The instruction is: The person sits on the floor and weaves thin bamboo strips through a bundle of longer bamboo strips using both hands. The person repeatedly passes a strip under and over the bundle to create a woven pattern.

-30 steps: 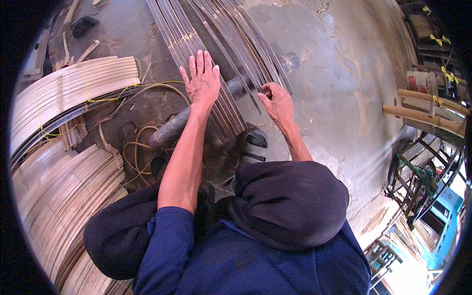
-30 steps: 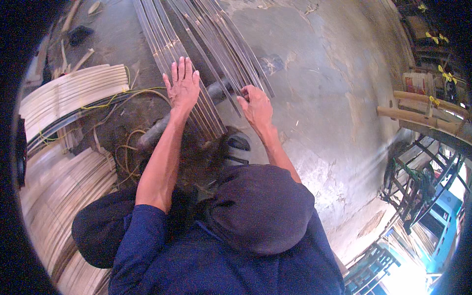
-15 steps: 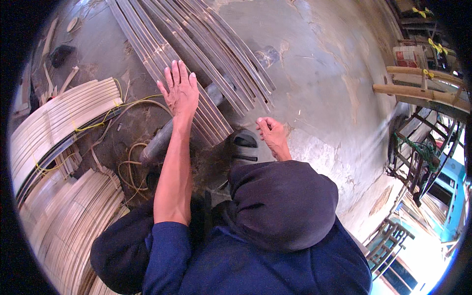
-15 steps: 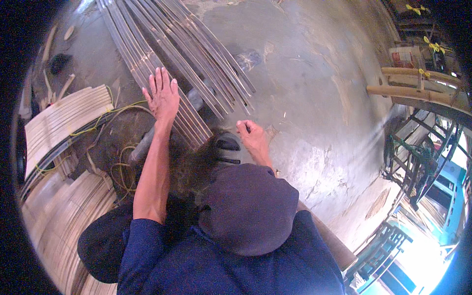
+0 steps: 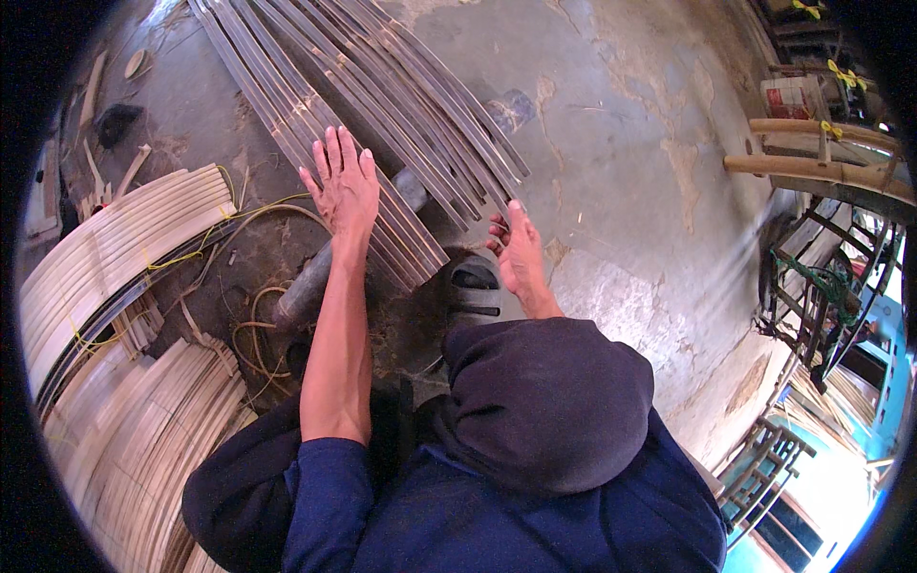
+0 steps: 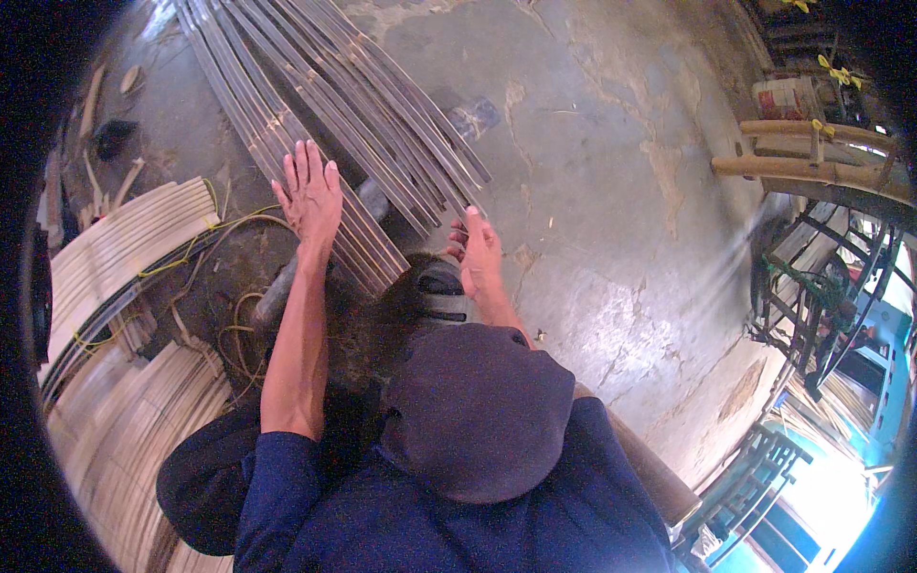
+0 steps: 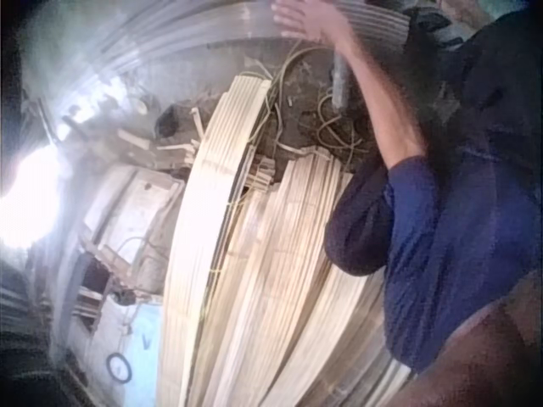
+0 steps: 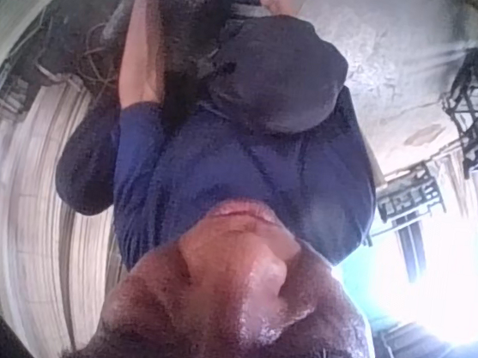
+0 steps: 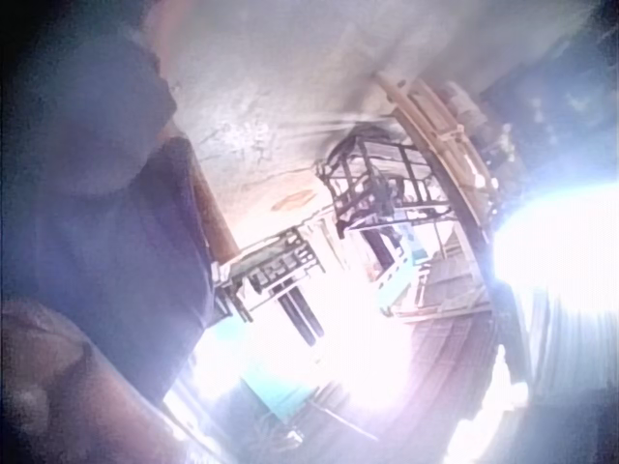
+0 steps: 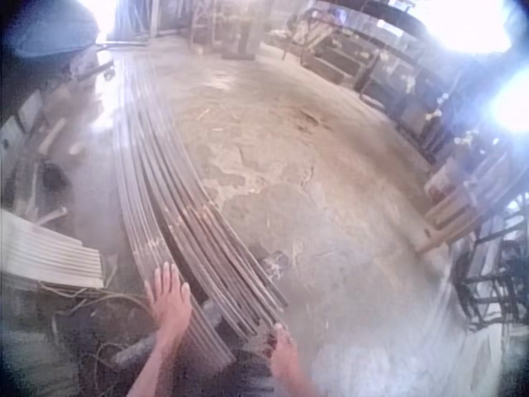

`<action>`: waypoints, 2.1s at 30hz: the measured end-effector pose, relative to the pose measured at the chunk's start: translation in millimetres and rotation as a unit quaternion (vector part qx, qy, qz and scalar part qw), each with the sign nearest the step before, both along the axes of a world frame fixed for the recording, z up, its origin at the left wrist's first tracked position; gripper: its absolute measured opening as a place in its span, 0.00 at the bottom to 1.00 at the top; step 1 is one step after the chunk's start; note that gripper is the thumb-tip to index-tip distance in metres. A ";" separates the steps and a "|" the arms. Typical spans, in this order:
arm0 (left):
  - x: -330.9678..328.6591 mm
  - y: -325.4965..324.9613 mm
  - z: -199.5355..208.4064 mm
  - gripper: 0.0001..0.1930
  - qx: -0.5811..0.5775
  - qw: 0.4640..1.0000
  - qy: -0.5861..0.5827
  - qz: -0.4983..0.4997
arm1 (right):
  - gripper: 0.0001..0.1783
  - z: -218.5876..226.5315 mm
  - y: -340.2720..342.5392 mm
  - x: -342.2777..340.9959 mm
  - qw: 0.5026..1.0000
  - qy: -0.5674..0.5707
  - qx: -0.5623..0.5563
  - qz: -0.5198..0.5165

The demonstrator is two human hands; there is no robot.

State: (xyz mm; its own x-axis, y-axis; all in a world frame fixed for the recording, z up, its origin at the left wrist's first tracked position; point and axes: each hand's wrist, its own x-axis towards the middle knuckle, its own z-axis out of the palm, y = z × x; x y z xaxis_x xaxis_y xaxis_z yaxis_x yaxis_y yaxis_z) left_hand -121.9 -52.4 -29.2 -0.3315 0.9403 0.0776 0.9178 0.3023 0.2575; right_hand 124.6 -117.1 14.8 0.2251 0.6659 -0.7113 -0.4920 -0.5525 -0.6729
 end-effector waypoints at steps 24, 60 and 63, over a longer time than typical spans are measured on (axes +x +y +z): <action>-1.3 -0.6 2.3 0.29 -0.005 1.000 0.004 0.002 | 0.19 -31.6 51.8 44.6 0.962 -0.207 0.110 0.140; 3.7 -6.1 3.7 0.29 0.019 1.000 -0.016 0.012 | 0.23 13.9 43.7 -81.8 0.751 -0.385 0.211 0.493; 4.1 -8.2 5.1 0.28 0.021 1.000 -0.014 0.013 | 0.23 19.3 41.4 -84.0 0.724 -0.431 0.223 0.489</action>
State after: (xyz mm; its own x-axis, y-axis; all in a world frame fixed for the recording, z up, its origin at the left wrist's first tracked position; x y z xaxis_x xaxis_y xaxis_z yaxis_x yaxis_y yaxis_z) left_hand -117.7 -60.6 -24.1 -0.3590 0.9273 0.1062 0.9016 0.3150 0.2966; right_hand 40.7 -75.7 34.1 -0.2777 0.9270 -0.2522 0.6980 0.0143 -0.7159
